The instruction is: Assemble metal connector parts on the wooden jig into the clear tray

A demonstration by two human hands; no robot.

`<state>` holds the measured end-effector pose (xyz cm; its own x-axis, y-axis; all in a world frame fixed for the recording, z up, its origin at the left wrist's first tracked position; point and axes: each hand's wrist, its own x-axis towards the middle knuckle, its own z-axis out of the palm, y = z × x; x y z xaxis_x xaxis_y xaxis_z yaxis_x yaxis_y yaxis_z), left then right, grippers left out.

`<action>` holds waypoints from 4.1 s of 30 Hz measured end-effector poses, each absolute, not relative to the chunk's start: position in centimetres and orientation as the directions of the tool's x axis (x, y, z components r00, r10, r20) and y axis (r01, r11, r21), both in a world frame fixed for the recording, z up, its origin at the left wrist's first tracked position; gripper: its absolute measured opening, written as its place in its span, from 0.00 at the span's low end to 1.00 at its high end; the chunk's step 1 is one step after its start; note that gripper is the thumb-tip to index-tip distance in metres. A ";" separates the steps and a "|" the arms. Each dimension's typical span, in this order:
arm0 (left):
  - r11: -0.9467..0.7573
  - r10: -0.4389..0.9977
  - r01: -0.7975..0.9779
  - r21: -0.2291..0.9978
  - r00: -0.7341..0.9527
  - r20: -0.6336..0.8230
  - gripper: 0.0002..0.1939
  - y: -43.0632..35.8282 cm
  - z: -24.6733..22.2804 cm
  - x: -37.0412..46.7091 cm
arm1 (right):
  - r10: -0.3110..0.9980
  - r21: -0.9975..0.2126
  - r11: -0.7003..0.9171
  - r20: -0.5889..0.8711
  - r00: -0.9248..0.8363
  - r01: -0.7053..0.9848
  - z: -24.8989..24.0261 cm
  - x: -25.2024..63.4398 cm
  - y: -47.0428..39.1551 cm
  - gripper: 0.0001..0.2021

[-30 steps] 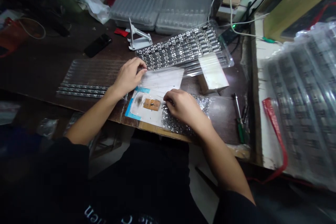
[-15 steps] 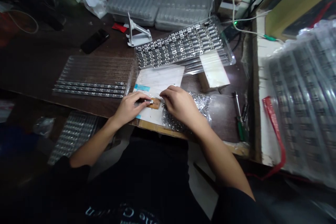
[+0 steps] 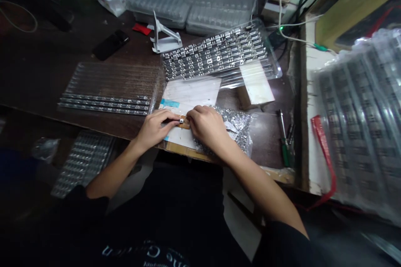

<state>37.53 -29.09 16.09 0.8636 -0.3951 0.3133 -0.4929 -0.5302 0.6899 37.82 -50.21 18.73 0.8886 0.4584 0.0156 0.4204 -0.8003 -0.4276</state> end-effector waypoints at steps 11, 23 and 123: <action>-0.720 -0.357 -0.432 0.543 0.902 0.244 0.06 -28.0 15.8 36.2 | 0.684 -0.242 -0.699 0.050 0.728 0.673 18.9 36.9 -48.7 0.12; -0.600 -0.254 -0.419 0.681 0.907 0.335 0.02 -31.0 16.9 36.5 | 0.532 -0.354 -0.805 -0.076 0.844 0.476 19.8 38.3 -52.5 0.08; -0.592 -0.317 -0.351 0.725 0.929 0.191 0.06 -29.4 17.8 38.2 | 0.427 -0.708 -0.584 0.150 0.892 0.398 19.1 38.4 -52.7 0.10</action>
